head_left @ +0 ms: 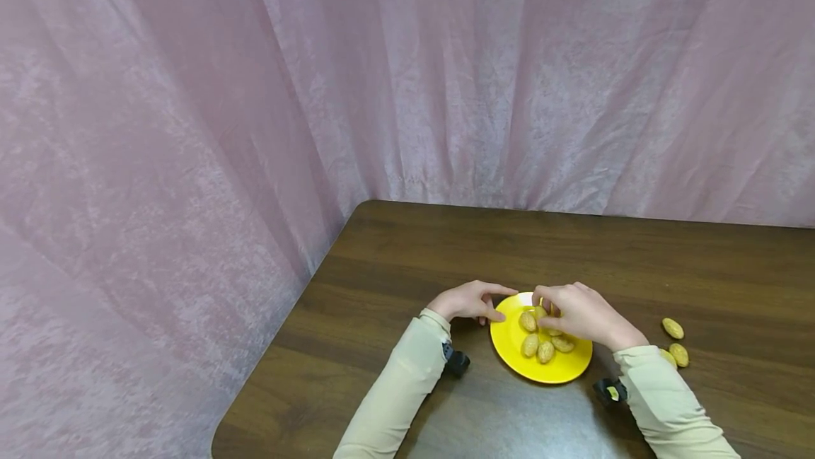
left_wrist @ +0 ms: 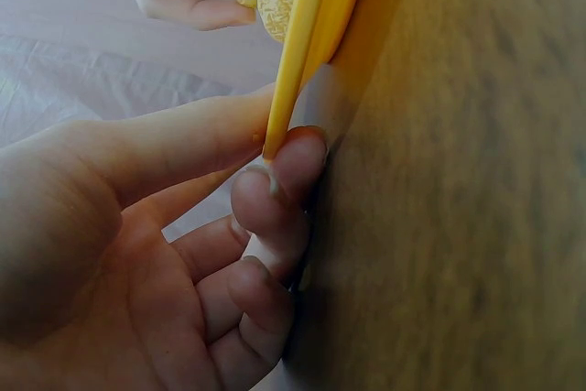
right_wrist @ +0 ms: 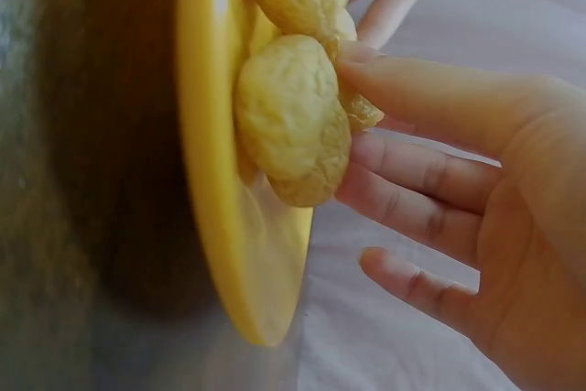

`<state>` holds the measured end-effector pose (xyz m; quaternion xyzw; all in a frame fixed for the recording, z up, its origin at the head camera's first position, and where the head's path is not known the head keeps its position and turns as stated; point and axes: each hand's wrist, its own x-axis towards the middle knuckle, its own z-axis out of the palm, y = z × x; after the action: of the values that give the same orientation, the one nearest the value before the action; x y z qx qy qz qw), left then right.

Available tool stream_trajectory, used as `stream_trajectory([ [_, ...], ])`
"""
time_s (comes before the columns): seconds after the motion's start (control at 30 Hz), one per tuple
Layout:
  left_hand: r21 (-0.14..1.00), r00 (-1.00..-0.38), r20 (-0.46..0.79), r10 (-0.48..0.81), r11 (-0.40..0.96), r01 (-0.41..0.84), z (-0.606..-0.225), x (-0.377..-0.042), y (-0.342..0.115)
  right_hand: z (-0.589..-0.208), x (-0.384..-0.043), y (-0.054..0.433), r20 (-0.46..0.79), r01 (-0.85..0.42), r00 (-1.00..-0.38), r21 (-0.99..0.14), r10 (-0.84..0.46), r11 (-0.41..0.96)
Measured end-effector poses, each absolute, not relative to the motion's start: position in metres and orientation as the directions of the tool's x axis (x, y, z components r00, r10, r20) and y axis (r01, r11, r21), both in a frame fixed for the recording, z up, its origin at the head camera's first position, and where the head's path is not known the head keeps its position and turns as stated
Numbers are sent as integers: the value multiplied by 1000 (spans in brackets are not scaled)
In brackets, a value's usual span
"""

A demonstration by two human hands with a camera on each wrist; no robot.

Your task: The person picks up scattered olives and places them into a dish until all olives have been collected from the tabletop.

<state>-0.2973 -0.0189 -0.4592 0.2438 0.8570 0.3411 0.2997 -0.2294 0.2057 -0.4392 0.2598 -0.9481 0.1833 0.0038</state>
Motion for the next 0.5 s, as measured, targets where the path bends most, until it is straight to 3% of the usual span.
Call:
stream_trajectory([
  [0.5, 731, -705, -350, 617, 651, 206, -462, -298, -19, -442, -231, 207, 76, -485, -868, -352, -491, 801],
])
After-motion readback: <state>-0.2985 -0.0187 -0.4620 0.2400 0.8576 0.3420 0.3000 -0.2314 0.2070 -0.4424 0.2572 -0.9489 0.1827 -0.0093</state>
